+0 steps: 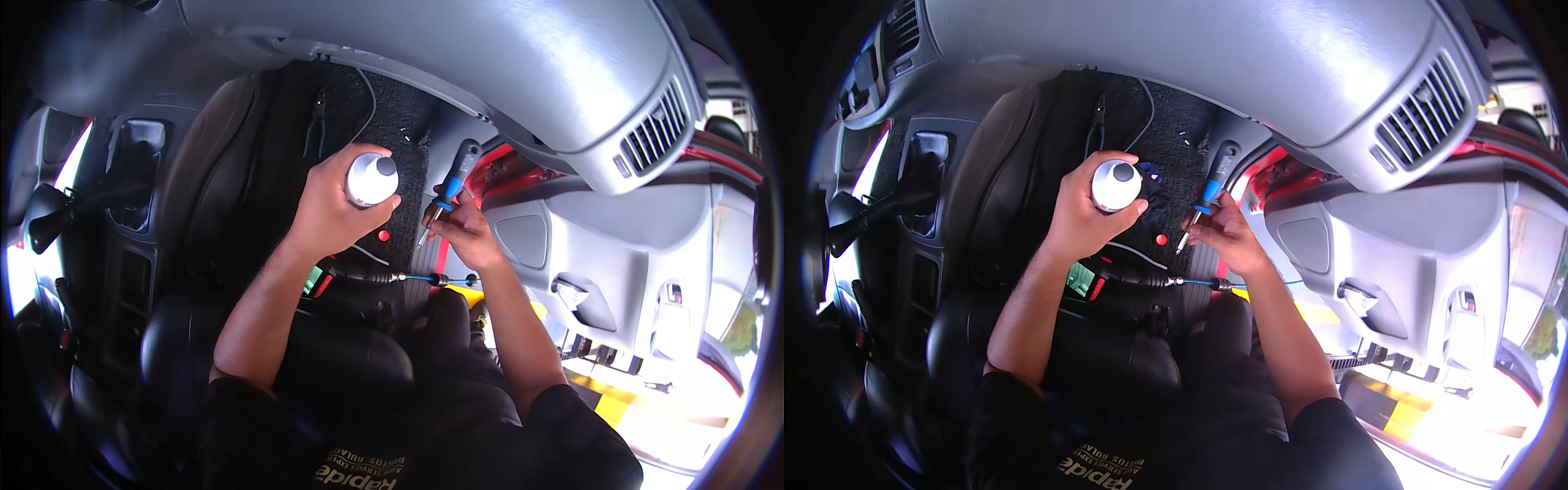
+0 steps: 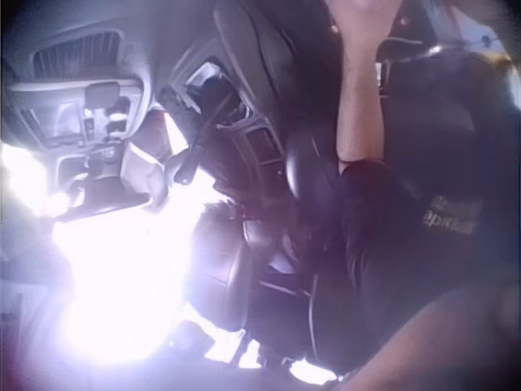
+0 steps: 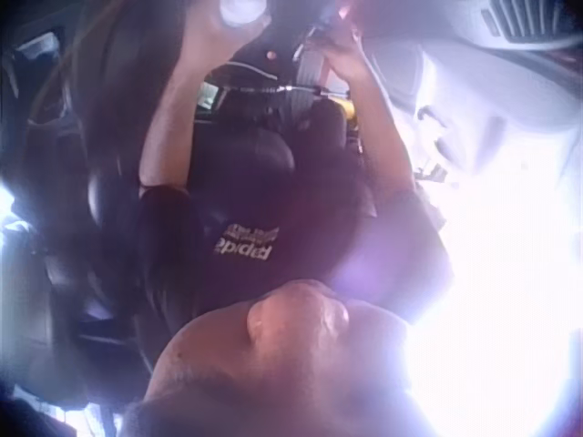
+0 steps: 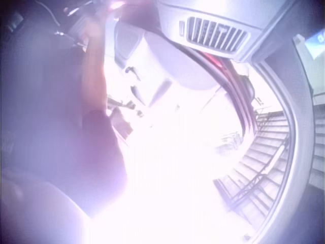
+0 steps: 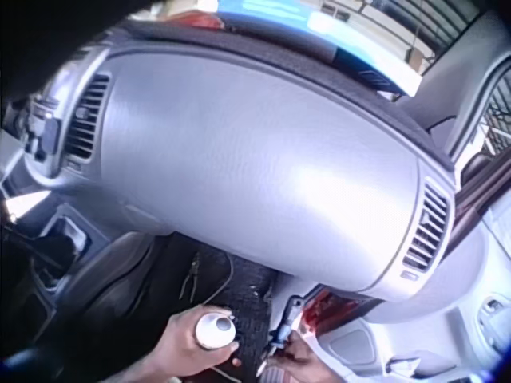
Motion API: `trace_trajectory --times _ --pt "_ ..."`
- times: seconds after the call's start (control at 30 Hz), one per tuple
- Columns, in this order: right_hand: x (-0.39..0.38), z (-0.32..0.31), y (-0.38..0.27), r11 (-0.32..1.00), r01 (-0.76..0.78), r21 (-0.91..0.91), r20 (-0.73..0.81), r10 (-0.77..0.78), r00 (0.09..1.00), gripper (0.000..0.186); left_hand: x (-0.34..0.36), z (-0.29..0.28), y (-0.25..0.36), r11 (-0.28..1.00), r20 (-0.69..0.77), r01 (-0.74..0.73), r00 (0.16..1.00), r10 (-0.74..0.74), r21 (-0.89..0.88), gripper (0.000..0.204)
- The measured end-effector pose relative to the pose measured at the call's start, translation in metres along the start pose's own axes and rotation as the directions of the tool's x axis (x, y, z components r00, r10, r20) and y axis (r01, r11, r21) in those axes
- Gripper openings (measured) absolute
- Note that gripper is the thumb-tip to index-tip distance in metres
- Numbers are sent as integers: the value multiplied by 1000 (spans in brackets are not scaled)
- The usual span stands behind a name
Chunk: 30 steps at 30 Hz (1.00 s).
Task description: The person applies refrigerant to the passenger-side dashboard area using a spray can, then uses a digital diagnostic tool to monitor readings while a second person operates the vehicle's climate controls. The person moves the diagnostic probe along the dashboard and floor area, checking for changes in the displayed data.
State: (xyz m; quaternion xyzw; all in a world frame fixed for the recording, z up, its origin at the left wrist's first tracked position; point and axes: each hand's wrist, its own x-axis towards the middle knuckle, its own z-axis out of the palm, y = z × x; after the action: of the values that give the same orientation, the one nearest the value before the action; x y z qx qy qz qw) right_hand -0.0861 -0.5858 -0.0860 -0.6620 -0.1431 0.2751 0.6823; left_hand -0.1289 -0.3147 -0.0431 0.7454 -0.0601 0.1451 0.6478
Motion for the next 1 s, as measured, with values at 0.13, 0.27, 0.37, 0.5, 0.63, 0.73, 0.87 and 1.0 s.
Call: trace_trajectory --times 0.13,0.27,0.37,0.5,0.63,0.73,0.87,1.0 --pt "-32 23 -43 977 145 156 10 -148 989 57 -7 9 6 996 84 -42 995 48 -77 48" --pt "-57 40 -89 964 209 167 -27 -208 978 51 -11 12 21 990 146 -109 982 121 -88 49" --pt "-71 53 -127 975 213 71 -81 -207 975 46 -14 14 34 989 167 -129 976 141 -75 48" --pt "-72 79 -168 909 387 -152 -82 -402 912 46 -18 12 41 979 207 -185 958 198 -82 48" --pt "-79 108 -210 688 631 -357 -96 -699 708 45 -21 12 42 950 188 -294 932 309 -103 51" --pt "-73 120 -218 465 721 -513 -6 -842 539 43 -24 14 47 946 153 -307 935 319 -100 51" --pt "-63 128 -203 454 544 -705 105 -692 714 40 -22 10 46 912 118 -393 906 406 -116 51" --pt "-63 139 -225 529 696 -486 -71 -817 572 36 -22 8 48 926 98 -350 926 365 -144 51"
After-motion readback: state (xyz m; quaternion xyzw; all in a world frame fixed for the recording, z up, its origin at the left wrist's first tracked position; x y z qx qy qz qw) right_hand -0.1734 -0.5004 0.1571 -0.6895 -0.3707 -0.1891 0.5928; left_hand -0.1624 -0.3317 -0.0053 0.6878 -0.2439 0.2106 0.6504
